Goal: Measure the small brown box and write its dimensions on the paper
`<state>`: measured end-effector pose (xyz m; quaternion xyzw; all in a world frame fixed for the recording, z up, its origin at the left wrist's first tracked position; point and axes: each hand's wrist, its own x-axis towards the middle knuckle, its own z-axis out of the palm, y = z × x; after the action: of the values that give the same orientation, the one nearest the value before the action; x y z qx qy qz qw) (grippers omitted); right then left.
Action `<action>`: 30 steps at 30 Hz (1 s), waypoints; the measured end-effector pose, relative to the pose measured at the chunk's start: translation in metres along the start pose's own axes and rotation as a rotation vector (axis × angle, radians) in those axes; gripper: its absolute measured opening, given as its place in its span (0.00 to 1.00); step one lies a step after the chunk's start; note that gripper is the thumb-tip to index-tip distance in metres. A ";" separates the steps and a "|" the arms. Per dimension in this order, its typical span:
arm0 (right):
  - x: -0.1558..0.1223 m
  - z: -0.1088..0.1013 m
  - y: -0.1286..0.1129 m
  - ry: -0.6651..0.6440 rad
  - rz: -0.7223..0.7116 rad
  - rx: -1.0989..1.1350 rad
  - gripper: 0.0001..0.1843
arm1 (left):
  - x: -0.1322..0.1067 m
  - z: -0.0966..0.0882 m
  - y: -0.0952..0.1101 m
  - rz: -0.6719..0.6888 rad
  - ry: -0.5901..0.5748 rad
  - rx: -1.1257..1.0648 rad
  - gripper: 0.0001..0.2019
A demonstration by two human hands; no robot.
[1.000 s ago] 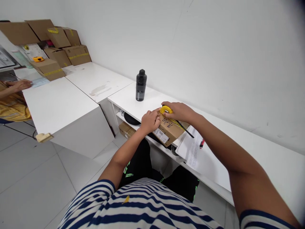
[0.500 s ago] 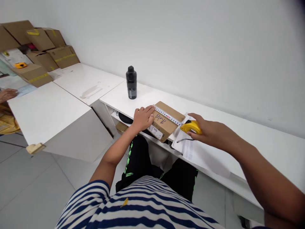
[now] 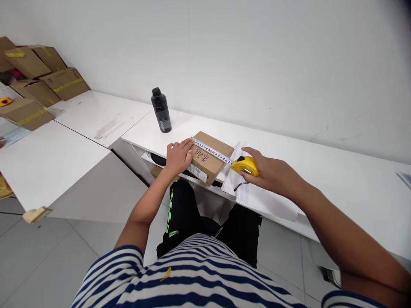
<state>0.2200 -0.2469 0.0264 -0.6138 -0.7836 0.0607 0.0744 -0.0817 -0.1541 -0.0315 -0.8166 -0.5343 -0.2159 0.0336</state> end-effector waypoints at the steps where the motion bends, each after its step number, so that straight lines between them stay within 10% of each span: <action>1: 0.000 0.001 0.001 0.009 -0.005 0.003 0.39 | 0.000 0.000 0.000 0.001 0.001 0.000 0.26; 6: -0.004 0.023 0.006 0.071 -0.006 0.029 0.39 | 0.000 0.000 -0.001 0.005 -0.014 0.008 0.26; 16: -0.015 0.135 -0.010 0.298 0.274 0.362 0.31 | 0.002 -0.003 -0.001 -0.004 -0.036 -0.004 0.26; 30: -0.018 0.148 -0.018 0.264 0.439 0.422 0.36 | 0.003 0.001 -0.004 0.005 -0.024 -0.010 0.26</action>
<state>0.1788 -0.2696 -0.1162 -0.7415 -0.5864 0.1564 0.2860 -0.0834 -0.1494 -0.0318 -0.8207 -0.5314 -0.2086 0.0235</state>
